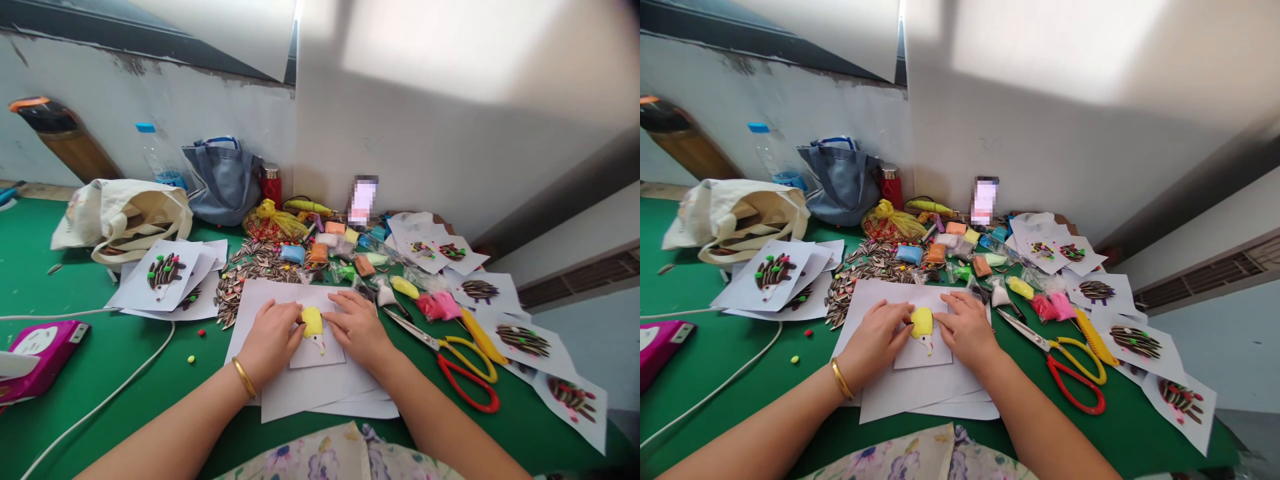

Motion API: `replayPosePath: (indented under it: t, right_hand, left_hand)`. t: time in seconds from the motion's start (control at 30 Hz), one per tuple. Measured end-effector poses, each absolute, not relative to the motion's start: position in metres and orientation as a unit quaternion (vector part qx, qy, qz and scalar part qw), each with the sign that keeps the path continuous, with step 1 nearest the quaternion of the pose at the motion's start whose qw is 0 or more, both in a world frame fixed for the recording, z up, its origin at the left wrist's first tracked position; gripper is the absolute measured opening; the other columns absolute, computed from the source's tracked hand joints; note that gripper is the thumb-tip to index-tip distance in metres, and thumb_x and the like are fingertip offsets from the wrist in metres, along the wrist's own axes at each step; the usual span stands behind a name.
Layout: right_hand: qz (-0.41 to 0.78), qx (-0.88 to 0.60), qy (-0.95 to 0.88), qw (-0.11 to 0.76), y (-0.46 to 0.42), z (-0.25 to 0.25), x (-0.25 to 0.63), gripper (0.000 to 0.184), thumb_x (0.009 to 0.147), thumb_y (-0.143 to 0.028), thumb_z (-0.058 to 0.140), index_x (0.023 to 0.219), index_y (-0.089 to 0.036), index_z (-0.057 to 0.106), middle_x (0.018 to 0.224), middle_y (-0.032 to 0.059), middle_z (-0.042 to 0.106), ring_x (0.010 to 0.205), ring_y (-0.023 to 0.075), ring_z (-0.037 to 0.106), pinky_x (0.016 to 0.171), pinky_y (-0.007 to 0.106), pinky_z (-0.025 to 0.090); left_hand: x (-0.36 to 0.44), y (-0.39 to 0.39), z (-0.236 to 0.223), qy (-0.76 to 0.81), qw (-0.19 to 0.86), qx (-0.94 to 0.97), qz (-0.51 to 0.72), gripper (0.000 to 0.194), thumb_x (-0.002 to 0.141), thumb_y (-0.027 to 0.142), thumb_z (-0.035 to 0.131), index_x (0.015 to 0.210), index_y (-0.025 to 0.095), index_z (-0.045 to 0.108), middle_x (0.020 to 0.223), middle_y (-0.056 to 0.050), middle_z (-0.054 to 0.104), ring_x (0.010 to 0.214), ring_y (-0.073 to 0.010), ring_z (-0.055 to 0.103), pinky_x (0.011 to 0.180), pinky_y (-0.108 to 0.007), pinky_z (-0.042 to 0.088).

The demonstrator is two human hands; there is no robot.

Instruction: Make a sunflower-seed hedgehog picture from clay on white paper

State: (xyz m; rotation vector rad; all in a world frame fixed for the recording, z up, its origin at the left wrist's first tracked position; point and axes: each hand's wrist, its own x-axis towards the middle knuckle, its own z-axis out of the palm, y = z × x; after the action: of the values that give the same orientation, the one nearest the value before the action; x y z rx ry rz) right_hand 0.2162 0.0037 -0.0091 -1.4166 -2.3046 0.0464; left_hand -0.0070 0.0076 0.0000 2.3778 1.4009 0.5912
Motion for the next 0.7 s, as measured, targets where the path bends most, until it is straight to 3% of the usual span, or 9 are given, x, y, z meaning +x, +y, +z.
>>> replayPosePath:
  t: [0.7]
  right_hand:
    - [0.019,-0.516,-0.821,0.243,0.0027,-0.0061,0.2147,0.025,0.087,-0.019,0.059,0.105,-0.029,0.074,0.127,0.0039,0.064,0.120,0.0262,0.050,0.097,0.044,0.039]
  left_hand:
    - [-0.0079,0.0073,-0.0012,0.488,0.171,0.830,0.212,0.010,0.089,0.023,0.052,0.096,0.023,0.059,0.117,-0.006,0.068,0.115,-0.0228,0.060,0.110,-0.052,0.031]
